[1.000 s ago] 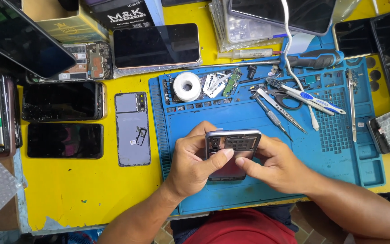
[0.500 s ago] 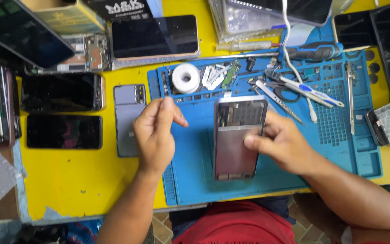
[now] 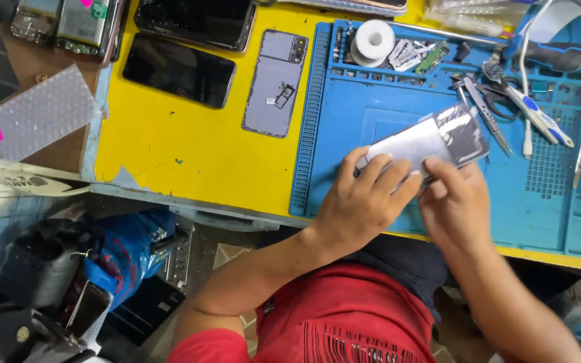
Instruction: Removing the back cover and internal components of a smartphone using specialized repair tools.
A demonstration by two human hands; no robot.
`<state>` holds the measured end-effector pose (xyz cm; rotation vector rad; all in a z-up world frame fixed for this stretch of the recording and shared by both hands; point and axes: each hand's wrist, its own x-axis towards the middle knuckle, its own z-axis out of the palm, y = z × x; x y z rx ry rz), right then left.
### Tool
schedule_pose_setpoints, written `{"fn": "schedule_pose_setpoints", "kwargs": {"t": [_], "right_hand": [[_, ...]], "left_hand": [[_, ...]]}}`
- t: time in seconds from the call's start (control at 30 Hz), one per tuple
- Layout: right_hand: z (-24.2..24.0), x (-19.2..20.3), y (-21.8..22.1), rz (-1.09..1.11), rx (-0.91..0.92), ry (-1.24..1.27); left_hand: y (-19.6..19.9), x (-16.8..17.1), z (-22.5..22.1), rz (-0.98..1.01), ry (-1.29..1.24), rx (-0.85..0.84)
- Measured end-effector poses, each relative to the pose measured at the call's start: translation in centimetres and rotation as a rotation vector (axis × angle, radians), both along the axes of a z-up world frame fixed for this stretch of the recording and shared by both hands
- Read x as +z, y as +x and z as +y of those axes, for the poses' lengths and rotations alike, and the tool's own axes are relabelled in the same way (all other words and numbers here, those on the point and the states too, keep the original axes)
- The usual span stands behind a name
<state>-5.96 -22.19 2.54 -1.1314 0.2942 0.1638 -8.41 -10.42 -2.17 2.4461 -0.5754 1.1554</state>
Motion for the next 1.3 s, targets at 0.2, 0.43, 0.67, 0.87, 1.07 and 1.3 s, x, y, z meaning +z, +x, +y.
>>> {"fn": "schedule_pose_setpoints", "kwargs": {"t": [0.2,0.43,0.67,0.87,1.07,1.3], "right_hand": [[-1.5,-4.2,-3.1,0.015,-0.044,0.184],[-2.8,-2.4,-4.7,0.131,0.047,0.236],[-10.1,-5.3,-7.0,0.232,0.412,0.110],[-14.4,-3.5,-4.5,-0.065,0.404,-0.418],[-14.5,0.6,5.1,-0.572,0.266,-1.197],[-13.5,0.7,11.9,-0.763,0.492,-1.563]], "left_hand": [[-1.0,-0.3,3.0,-0.067,0.076,-0.185],[-0.8,-0.5,5.1,-0.005,0.136,-0.306],[-0.8,-0.1,5.6,0.079,0.239,-0.345],[-0.2,2.3,7.1,0.216,0.476,-0.460],[-0.4,2.7,7.0,0.290,0.560,-0.499],[-1.0,3.2,7.3,0.396,0.479,-0.446]]}}
